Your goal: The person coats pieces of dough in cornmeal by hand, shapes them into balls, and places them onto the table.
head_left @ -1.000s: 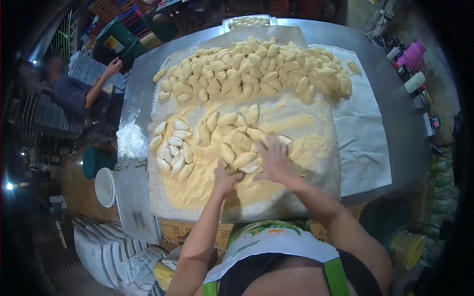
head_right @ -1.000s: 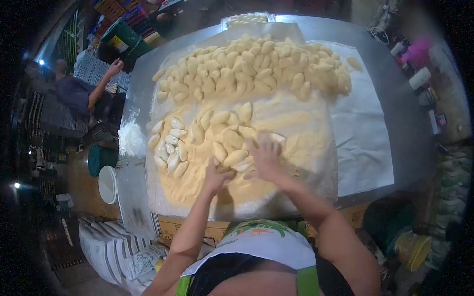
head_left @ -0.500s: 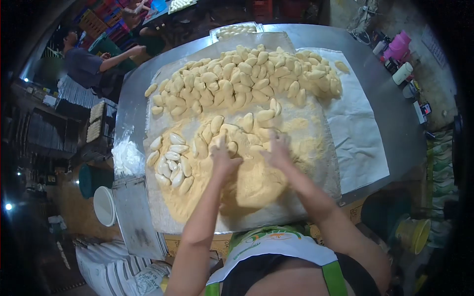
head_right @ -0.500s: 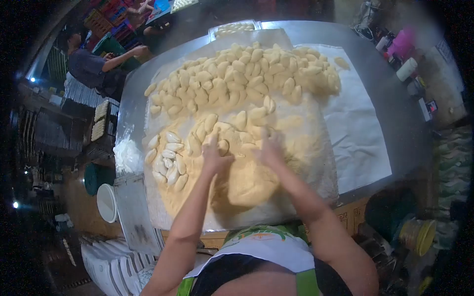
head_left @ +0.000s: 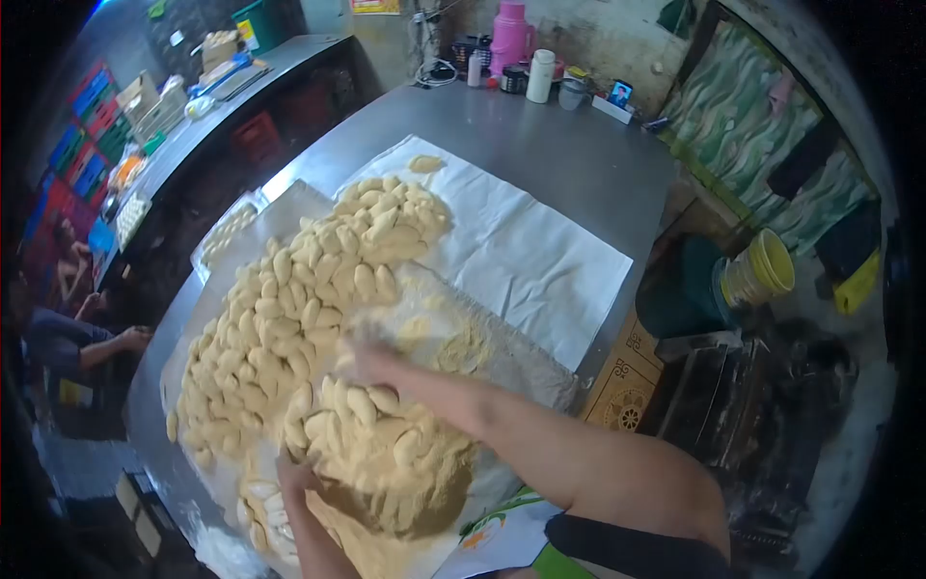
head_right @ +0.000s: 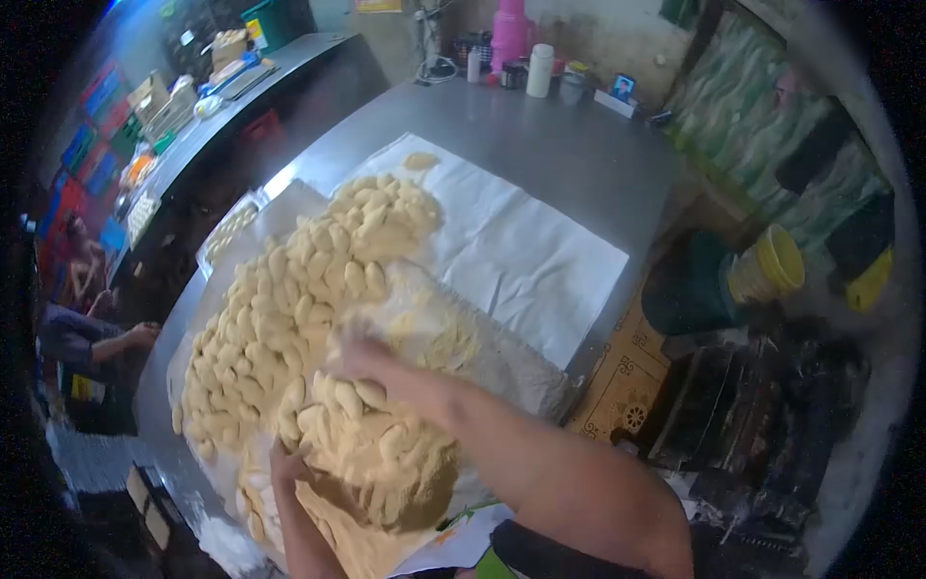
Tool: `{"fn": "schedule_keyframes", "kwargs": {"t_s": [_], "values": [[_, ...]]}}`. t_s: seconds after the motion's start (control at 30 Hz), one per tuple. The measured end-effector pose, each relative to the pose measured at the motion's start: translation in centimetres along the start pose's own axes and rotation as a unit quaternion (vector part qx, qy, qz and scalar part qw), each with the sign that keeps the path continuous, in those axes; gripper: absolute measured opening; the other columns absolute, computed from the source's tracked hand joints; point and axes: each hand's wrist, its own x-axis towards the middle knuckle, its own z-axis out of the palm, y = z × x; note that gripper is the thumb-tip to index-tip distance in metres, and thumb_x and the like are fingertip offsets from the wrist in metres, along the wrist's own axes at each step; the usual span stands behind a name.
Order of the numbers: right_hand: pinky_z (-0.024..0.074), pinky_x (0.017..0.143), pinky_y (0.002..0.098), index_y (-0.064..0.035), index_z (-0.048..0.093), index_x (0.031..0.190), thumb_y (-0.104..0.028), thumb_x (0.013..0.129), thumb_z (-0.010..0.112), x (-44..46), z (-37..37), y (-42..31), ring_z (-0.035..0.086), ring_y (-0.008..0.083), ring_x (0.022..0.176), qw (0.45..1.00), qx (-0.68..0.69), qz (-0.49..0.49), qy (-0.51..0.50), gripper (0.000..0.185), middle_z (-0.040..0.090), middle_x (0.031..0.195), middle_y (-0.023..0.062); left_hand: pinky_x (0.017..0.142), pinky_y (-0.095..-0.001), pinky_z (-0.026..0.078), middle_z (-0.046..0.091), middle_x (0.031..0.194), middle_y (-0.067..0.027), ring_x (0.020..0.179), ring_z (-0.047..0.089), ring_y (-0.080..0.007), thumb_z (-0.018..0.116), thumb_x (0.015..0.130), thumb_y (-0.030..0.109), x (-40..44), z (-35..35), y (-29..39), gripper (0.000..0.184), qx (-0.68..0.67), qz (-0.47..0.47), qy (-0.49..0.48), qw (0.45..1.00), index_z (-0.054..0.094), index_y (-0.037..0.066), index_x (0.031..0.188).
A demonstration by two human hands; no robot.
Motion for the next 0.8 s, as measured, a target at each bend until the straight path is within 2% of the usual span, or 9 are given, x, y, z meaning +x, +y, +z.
{"fn": "schedule_keyframes", "kwargs": {"t_s": [0.03, 0.1, 0.27, 0.4, 0.53, 0.63, 0.7, 0.77, 0.8], "values": [[0.0367, 0.109, 0.0541, -0.0102, 0.045, 0.142, -0.059, 0.075, 0.075, 1.5, 1.2, -1.0, 0.041, 0.0467, 0.135, 0.963, 0.158, 0.019, -0.218, 0.088, 0.038, 0.147, 0.0334, 0.105, -0.0363, 0.044, 0.044, 0.149, -0.0229, 0.131, 0.049, -0.0295, 0.087, 0.070, 0.020, 0.2, 0.1, 0.1, 0.098, 0.007, 0.005, -0.003, 1.000, 0.036, -0.003, 0.150], [0.0318, 0.114, 0.0522, -0.0110, 0.039, 0.150, -0.060, 0.075, 0.075, -1.2, 4.5, -2.2, 0.032, 0.0417, 0.143, 0.972, 0.110, -0.117, -0.172, 0.095, 0.028, 0.157, 0.0261, 0.101, -0.0348, 0.046, 0.045, 0.147, -0.0215, 0.127, 0.051, -0.0278, 0.085, 0.072, 0.015, -0.5, 1.3, 0.1, 0.094, -0.020, 0.073, 0.028, 0.997, 0.036, -0.004, 0.149], [0.0266, 0.116, 0.0534, -0.0089, 0.032, 0.153, -0.059, 0.068, 0.082, -6.3, 0.8, 1.5, 0.030, 0.0480, 0.142, 0.929, 0.139, -0.327, -0.104, 0.111, 0.029, 0.153, 0.0330, 0.094, -0.0346, 0.050, 0.051, 0.140, -0.0169, 0.121, 0.054, -0.0248, 0.080, 0.075, 0.008, -8.9, 1.7, 7.1, 0.082, -0.154, 0.201, 0.112, 0.961, 0.042, -0.002, 0.146], [0.0245, 0.117, 0.0536, -0.0087, 0.033, 0.152, -0.052, 0.065, 0.086, -10.4, -2.5, 4.5, 0.028, 0.0458, 0.144, 0.950, 0.019, -0.297, -0.095, 0.111, 0.028, 0.154, 0.0331, 0.095, -0.0353, 0.049, 0.055, 0.133, -0.0149, 0.119, 0.054, -0.0240, 0.076, 0.076, 0.004, -5.1, 2.9, 1.7, 0.079, -0.101, 0.049, 0.086, 0.990, 0.043, 0.004, 0.148], [0.0336, 0.111, 0.0530, -0.0123, 0.029, 0.154, -0.039, 0.062, 0.091, -9.0, 4.5, 4.6, 0.040, 0.0435, 0.134, 0.959, 0.008, -0.284, -0.022, 0.115, 0.038, 0.150, 0.0237, 0.094, -0.0356, 0.050, 0.058, 0.131, -0.0160, 0.115, 0.058, -0.0276, 0.074, 0.079, 0.007, -6.0, 5.6, 6.5, 0.077, -0.130, 0.108, 0.101, 0.980, 0.042, 0.006, 0.149], [0.0318, 0.111, 0.0541, -0.0106, 0.025, 0.156, -0.050, 0.060, 0.089, -6.0, 4.2, 3.8, 0.034, 0.0467, 0.139, 0.941, 0.221, -0.239, -0.093, 0.122, 0.037, 0.147, 0.0279, 0.093, -0.0364, 0.051, 0.060, 0.130, -0.0179, 0.111, 0.061, -0.0301, 0.075, 0.081, 0.010, -7.1, 5.0, 9.4, 0.072, -0.062, 0.068, 0.106, 0.990, 0.045, 0.003, 0.146], [0.0321, 0.111, 0.0539, -0.0119, 0.023, 0.157, -0.051, 0.059, 0.090, -6.2, 3.2, 4.4, 0.035, 0.0473, 0.137, 0.950, 0.172, -0.254, -0.055, 0.124, 0.038, 0.145, 0.0275, 0.092, -0.0368, 0.051, 0.061, 0.129, -0.0189, 0.110, 0.062, -0.0313, 0.076, 0.081, 0.012, -5.6, 4.6, 7.9, 0.070, -0.027, 0.042, 0.111, 0.993, 0.046, 0.002, 0.144], [0.0325, 0.111, 0.0533, -0.0144, 0.024, 0.157, -0.051, 0.059, 0.090, -7.8, 1.9, 5.9, 0.038, 0.0476, 0.133, 0.950, 0.087, -0.298, -0.030, 0.124, 0.040, 0.143, 0.0274, 0.093, -0.0385, 0.050, 0.063, 0.129, -0.0192, 0.106, 0.065, -0.0324, 0.076, 0.083, 0.020, -2.2, 3.7, 0.7, 0.062, -0.038, 0.209, 0.140, 0.967, 0.052, -0.001, 0.136], [0.0327, 0.112, 0.0530, -0.0154, 0.027, 0.157, -0.050, 0.059, 0.090, -9.0, 1.1, 6.4, 0.040, 0.0472, 0.132, 0.938, 0.059, -0.340, -0.043, 0.122, 0.040, 0.142, 0.0276, 0.098, -0.0405, 0.048, 0.060, 0.135, -0.0203, 0.115, 0.061, -0.0319, 0.077, 0.084, 0.026, -3.9, 4.2, 2.7, 0.063, 0.045, 0.138, 0.063, 0.987, 0.053, -0.002, 0.135]]}}
